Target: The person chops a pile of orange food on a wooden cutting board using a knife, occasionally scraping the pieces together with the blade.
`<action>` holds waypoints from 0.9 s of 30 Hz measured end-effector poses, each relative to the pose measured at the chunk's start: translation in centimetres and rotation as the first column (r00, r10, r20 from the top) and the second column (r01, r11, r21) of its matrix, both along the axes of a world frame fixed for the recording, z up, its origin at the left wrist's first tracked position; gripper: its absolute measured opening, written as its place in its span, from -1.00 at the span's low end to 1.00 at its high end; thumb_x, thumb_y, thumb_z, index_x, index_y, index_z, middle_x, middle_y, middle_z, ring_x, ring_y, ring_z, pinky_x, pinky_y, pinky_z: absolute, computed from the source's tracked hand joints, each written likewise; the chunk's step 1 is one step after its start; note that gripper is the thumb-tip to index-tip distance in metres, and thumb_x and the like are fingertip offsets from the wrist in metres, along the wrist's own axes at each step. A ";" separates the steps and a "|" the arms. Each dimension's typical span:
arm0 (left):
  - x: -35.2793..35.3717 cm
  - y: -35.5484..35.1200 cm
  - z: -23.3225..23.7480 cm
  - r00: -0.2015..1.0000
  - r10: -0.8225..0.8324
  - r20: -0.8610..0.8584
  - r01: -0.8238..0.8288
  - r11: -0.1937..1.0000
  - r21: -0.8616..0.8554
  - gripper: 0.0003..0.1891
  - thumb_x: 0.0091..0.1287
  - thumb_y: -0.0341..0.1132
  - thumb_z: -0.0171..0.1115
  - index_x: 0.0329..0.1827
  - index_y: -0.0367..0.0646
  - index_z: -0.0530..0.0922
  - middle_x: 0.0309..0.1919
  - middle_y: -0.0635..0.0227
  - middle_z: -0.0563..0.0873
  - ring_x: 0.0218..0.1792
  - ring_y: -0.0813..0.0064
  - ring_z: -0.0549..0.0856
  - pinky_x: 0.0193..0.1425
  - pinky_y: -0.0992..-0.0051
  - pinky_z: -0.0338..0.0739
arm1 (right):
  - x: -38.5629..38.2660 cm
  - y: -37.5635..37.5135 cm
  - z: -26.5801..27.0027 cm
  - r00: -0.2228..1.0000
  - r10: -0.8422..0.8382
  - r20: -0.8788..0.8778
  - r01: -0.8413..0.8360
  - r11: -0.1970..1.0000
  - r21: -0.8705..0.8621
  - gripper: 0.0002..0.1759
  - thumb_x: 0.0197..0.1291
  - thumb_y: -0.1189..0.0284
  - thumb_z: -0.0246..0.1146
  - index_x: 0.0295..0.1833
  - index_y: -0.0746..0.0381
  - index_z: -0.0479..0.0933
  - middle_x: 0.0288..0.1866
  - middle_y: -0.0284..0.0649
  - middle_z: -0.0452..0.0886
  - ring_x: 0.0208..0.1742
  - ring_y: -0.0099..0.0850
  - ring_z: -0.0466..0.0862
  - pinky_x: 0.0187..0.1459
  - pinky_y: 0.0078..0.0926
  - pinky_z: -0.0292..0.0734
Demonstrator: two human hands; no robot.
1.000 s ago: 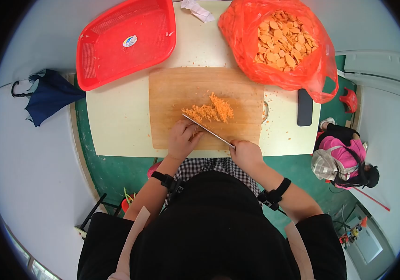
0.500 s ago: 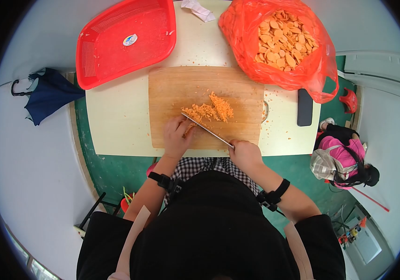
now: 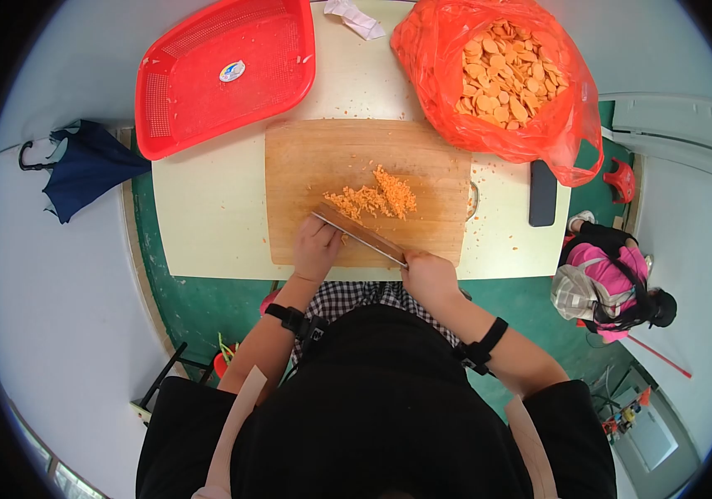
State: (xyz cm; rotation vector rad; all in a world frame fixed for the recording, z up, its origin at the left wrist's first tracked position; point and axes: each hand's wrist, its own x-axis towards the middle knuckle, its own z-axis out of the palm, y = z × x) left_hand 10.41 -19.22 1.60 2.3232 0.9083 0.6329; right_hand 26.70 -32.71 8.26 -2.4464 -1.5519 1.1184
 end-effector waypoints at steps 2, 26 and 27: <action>-0.1 -0.1 -0.2 1.000 -0.001 -0.003 0.002 1.000 0.006 -0.89 -0.03 -0.49 0.28 -0.41 -0.22 0.58 -0.35 0.27 0.59 -0.28 0.23 0.57 -0.18 0.35 0.47 | 0.0 0.4 -0.2 1.000 0.009 0.019 -0.009 1.000 0.029 -0.85 0.03 0.39 0.12 -0.37 0.26 0.49 -0.50 -0.08 0.59 -0.44 -0.17 0.63 -0.38 -0.25 0.55; -0.1 -0.3 -0.3 1.000 0.011 0.001 -0.011 1.000 0.013 -0.86 -0.05 -0.50 0.28 -0.38 -0.23 0.58 -0.35 0.23 0.58 -0.28 0.16 0.56 -0.20 0.32 0.46 | 1.0 0.3 1.6 0.998 0.066 -0.018 -0.066 0.998 0.014 -0.82 0.02 0.37 0.13 -0.38 0.28 0.50 -0.47 -0.05 0.60 -0.45 -0.15 0.63 -0.38 -0.26 0.56; -0.1 -0.2 -0.3 1.000 0.001 -0.006 -0.001 1.000 0.009 -0.85 -0.04 -0.50 0.28 -0.37 -0.22 0.58 -0.35 0.23 0.58 -0.27 0.16 0.56 -0.20 0.31 0.46 | 0.9 0.1 1.2 0.997 0.071 -0.011 -0.071 0.997 0.018 -0.82 0.03 0.37 0.13 -0.38 0.28 0.50 -0.47 -0.06 0.60 -0.45 -0.16 0.63 -0.38 -0.27 0.56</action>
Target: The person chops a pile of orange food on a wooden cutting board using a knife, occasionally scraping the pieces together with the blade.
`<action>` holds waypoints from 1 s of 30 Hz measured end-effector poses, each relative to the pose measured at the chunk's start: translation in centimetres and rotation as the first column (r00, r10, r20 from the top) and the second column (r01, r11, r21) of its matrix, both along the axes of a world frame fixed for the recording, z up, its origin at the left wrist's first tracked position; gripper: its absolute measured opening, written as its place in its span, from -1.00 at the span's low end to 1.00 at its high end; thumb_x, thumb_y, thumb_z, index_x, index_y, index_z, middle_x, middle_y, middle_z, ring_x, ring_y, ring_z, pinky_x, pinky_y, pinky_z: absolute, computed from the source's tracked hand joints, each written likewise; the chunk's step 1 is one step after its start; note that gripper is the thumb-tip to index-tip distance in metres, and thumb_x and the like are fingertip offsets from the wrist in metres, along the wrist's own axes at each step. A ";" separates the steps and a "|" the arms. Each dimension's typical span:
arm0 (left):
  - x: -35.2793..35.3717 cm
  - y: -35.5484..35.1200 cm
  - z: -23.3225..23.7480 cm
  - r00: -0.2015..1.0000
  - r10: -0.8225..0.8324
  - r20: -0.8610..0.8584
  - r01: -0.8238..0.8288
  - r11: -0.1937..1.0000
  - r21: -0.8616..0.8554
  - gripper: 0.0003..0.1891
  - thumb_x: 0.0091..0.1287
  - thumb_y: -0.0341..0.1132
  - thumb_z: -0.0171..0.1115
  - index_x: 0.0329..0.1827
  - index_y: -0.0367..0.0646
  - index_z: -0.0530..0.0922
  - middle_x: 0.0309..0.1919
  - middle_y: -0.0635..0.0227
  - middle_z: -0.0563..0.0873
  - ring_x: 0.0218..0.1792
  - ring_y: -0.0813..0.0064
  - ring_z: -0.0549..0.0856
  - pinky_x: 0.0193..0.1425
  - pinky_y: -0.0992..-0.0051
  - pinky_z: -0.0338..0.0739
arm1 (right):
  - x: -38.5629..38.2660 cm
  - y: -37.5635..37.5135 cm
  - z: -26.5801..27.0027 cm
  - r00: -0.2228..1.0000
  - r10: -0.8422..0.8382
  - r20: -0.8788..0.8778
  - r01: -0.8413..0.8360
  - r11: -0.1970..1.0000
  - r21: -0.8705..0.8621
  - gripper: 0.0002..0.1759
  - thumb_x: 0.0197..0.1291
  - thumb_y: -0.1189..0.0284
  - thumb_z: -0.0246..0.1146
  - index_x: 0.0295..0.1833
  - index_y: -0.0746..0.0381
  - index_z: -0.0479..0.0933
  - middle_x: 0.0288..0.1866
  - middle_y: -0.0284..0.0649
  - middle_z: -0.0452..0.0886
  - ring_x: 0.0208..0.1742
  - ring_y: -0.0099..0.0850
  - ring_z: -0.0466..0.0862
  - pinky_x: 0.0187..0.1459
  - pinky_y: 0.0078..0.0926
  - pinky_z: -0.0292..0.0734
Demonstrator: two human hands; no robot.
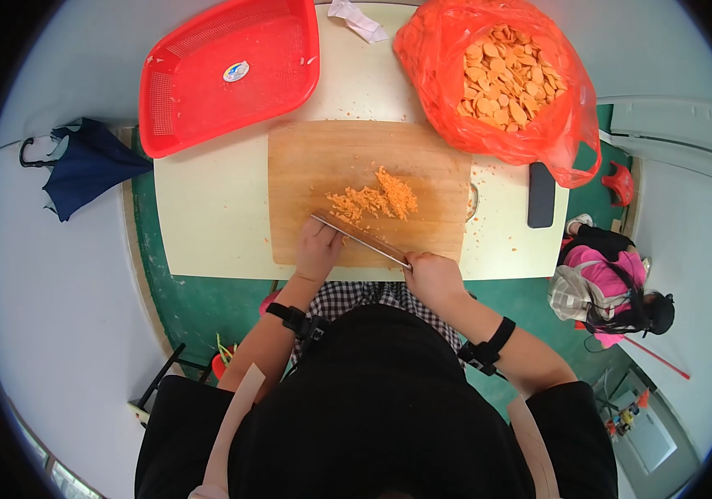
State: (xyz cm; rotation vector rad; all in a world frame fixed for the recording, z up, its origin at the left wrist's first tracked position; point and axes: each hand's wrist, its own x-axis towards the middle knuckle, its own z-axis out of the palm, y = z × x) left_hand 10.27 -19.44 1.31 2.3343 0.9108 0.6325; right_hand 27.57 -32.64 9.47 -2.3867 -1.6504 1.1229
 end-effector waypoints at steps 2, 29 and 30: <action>-0.1 -0.1 0.1 1.000 -0.005 -0.016 0.005 1.000 -0.005 -0.85 -0.04 -0.49 0.28 -0.36 -0.22 0.58 -0.34 0.22 0.58 -0.27 0.16 0.56 -0.20 0.31 0.46 | -0.1 0.1 -0.5 1.000 0.007 0.007 -0.007 1.000 0.007 -0.82 0.03 0.37 0.13 -0.38 0.28 0.50 -0.47 -0.07 0.60 -0.45 -0.16 0.63 -0.38 -0.28 0.56; -0.5 0.6 1.5 0.997 -0.018 -0.079 0.016 0.999 -0.028 -0.83 0.01 -0.42 0.30 -0.32 -0.20 0.59 -0.33 0.29 0.61 -0.26 0.24 0.57 -0.18 0.36 0.48 | -0.3 -0.5 0.5 0.991 -0.129 -0.030 0.128 0.991 -0.047 -0.81 0.08 0.37 0.09 -0.42 0.27 0.50 -0.48 -0.06 0.58 -0.40 -0.13 0.62 -0.33 -0.22 0.54; -0.7 0.5 1.1 0.998 -0.017 -0.068 0.015 0.999 -0.038 -0.84 0.00 -0.42 0.31 -0.34 -0.20 0.59 -0.35 0.31 0.60 -0.27 0.25 0.56 -0.19 0.37 0.47 | -0.4 -0.5 0.6 0.992 -0.121 -0.030 0.120 0.992 -0.029 -0.81 0.08 0.37 0.09 -0.43 0.27 0.49 -0.49 -0.05 0.58 -0.42 -0.13 0.62 -0.35 -0.22 0.54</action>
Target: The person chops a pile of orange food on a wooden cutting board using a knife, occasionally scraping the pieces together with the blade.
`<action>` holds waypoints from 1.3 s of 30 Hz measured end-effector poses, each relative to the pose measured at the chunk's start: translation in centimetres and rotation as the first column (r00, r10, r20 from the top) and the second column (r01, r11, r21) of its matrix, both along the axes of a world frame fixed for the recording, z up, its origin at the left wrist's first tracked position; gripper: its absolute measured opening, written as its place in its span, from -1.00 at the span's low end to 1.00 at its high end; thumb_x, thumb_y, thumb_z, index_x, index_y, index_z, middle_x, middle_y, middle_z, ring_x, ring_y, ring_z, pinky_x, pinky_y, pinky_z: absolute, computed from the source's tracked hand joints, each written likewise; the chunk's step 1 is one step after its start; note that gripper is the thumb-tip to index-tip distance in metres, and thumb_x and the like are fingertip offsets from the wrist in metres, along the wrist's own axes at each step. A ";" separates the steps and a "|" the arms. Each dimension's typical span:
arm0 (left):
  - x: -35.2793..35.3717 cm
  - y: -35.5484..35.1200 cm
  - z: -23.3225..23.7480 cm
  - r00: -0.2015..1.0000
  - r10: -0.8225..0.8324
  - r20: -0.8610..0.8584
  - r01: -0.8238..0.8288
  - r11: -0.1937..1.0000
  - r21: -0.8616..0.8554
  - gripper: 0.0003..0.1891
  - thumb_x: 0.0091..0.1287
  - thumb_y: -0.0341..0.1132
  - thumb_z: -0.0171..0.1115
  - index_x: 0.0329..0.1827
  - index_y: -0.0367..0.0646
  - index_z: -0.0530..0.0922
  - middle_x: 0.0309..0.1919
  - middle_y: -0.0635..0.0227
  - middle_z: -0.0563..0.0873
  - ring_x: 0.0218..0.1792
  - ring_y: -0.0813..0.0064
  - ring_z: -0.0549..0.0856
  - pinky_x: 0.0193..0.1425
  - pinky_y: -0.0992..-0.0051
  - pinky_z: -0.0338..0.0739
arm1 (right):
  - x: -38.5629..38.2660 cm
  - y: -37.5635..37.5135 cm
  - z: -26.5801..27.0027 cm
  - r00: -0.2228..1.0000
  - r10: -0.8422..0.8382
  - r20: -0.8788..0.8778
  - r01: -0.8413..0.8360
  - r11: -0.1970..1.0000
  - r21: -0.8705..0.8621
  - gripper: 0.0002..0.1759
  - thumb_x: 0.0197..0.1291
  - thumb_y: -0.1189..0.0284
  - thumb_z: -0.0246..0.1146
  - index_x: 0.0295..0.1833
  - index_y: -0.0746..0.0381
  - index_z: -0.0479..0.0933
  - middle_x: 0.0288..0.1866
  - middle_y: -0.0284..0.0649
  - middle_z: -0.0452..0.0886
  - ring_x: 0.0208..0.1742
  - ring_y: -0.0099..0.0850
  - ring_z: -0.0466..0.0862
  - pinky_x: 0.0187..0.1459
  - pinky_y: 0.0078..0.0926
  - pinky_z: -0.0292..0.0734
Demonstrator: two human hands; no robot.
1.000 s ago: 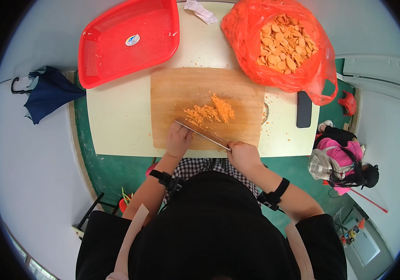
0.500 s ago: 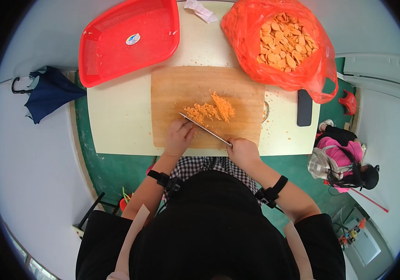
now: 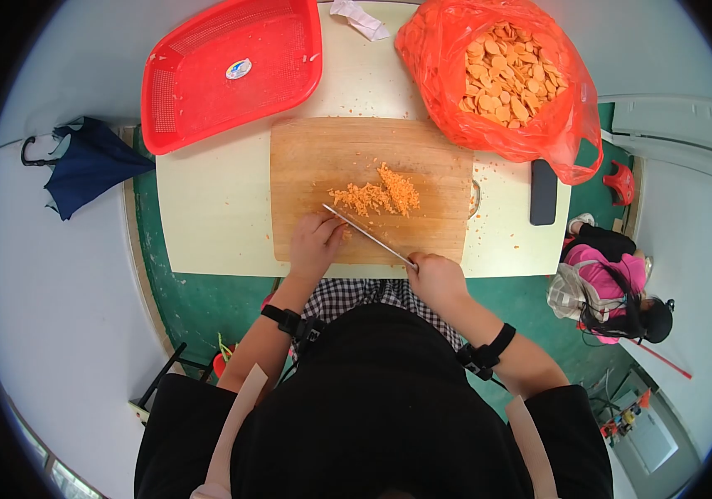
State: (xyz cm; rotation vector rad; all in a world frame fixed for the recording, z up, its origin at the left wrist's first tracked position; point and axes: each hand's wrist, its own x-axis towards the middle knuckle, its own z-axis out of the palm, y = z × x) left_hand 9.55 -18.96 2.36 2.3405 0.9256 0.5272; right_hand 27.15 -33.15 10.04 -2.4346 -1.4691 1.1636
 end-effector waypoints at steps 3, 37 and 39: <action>0.0 -0.1 0.0 1.000 -0.006 0.022 0.006 1.000 0.026 -0.87 -0.03 -0.45 0.30 -0.39 -0.21 0.59 -0.37 0.30 0.60 -0.31 0.23 0.56 -0.22 0.36 0.47 | -0.4 -0.2 -0.1 0.999 0.027 0.020 -0.027 0.999 0.019 -0.81 0.07 0.38 0.09 -0.43 0.27 0.49 -0.50 -0.06 0.58 -0.45 -0.14 0.62 -0.39 -0.23 0.54; -0.1 -1.2 -0.9 0.996 0.066 0.064 -0.067 0.998 0.003 -0.88 -0.03 -0.49 0.27 -0.39 -0.23 0.58 -0.41 0.22 0.56 -0.32 0.17 0.55 -0.24 0.31 0.46 | -0.6 0.6 -0.6 0.995 0.104 0.003 -0.104 0.994 0.033 -0.83 0.04 0.38 0.12 -0.38 0.26 0.50 -0.48 -0.07 0.58 -0.41 -0.15 0.62 -0.35 -0.24 0.54; -0.5 -1.1 -1.3 0.999 0.052 -0.012 -0.052 0.998 -0.022 -0.82 -0.05 -0.53 0.25 -0.33 -0.23 0.59 -0.33 0.21 0.60 -0.26 0.17 0.57 -0.20 0.34 0.48 | -0.8 0.6 -1.0 0.995 0.100 -0.005 -0.100 0.994 0.033 -0.83 0.03 0.38 0.12 -0.38 0.26 0.50 -0.48 -0.07 0.58 -0.41 -0.15 0.62 -0.35 -0.24 0.54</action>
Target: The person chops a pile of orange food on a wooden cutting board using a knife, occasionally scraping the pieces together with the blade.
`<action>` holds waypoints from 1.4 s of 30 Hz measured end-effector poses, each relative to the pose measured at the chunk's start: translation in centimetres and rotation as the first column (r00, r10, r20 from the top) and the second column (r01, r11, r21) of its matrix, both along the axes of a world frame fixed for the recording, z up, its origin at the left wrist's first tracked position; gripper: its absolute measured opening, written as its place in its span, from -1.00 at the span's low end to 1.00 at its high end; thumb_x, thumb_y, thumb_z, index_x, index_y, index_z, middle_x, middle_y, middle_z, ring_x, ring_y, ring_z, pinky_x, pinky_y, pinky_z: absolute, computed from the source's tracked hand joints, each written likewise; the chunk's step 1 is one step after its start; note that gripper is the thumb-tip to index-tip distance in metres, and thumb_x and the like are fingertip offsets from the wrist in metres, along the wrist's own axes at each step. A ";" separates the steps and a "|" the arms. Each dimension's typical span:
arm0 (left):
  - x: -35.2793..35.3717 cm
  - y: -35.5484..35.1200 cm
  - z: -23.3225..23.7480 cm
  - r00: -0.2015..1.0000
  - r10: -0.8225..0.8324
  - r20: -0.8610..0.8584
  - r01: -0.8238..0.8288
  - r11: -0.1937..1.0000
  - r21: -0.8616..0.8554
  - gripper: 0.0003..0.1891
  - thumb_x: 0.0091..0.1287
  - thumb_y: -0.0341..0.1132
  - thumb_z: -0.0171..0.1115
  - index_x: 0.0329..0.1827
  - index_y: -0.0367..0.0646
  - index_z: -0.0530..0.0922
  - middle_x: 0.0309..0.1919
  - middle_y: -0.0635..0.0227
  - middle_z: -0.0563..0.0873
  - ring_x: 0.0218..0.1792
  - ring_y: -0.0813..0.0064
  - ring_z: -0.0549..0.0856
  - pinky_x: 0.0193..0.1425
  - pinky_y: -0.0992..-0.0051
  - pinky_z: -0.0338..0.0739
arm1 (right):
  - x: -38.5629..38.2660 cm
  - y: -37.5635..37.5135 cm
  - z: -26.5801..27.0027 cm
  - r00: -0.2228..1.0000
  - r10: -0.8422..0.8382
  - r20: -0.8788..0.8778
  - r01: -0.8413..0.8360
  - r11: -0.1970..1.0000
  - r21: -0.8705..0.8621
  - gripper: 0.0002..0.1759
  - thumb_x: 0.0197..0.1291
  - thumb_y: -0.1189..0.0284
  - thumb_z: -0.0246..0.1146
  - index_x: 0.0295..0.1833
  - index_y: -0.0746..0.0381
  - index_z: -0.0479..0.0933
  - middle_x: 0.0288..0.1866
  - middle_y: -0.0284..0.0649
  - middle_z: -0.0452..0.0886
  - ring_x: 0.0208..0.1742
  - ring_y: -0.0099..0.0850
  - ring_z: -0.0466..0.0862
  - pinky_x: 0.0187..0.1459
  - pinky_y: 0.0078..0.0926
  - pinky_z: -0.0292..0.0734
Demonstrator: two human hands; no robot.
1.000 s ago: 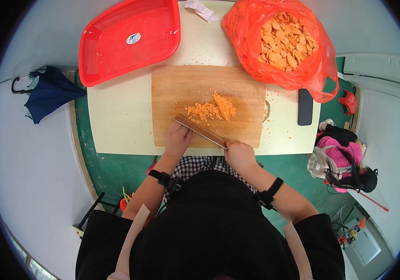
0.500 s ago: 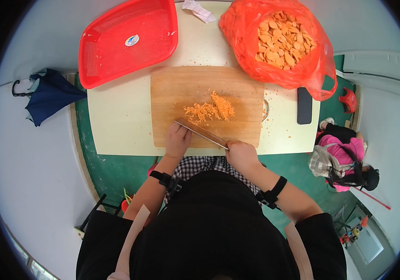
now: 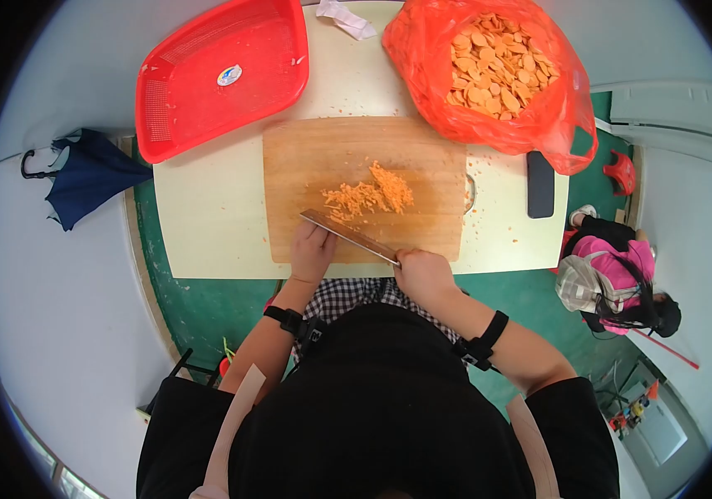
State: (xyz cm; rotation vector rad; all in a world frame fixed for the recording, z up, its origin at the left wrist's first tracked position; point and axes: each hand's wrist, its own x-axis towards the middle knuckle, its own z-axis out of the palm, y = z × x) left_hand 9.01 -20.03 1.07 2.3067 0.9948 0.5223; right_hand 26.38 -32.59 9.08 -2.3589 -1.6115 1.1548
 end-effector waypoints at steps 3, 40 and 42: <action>0.1 -0.1 0.2 1.000 0.002 0.018 -0.002 1.000 0.002 -0.82 -0.06 -0.53 0.25 -0.34 -0.23 0.59 -0.34 0.20 0.60 -0.27 0.17 0.57 -0.20 0.34 0.48 | -0.3 0.3 -0.8 1.000 -0.002 -0.025 0.002 1.000 -0.020 -0.83 0.03 0.38 0.12 -0.38 0.26 0.50 -0.48 -0.06 0.58 -0.42 -0.14 0.62 -0.35 -0.24 0.54; -0.5 0.0 1.8 0.990 -0.144 0.004 0.143 0.987 0.078 -0.79 -0.01 -0.38 0.32 -0.30 -0.19 0.57 -0.23 0.29 0.55 -0.14 0.22 0.54 -0.07 0.31 0.45 | 1.1 1.3 0.6 0.995 -0.103 -0.008 0.102 0.992 -0.079 -0.78 0.12 0.33 0.06 -0.32 0.23 0.55 -0.50 -0.04 0.59 -0.40 -0.11 0.61 -0.34 -0.18 0.52; -0.6 0.2 2.1 0.988 -0.151 -0.039 0.155 0.979 0.134 -0.78 -0.02 -0.36 0.32 -0.30 -0.18 0.56 -0.22 0.31 0.54 -0.10 0.22 0.52 -0.04 0.31 0.43 | 1.0 1.2 0.5 0.995 -0.101 -0.006 0.100 0.993 -0.066 -0.77 0.13 0.33 0.06 -0.32 0.24 0.55 -0.50 -0.04 0.59 -0.41 -0.11 0.61 -0.34 -0.18 0.52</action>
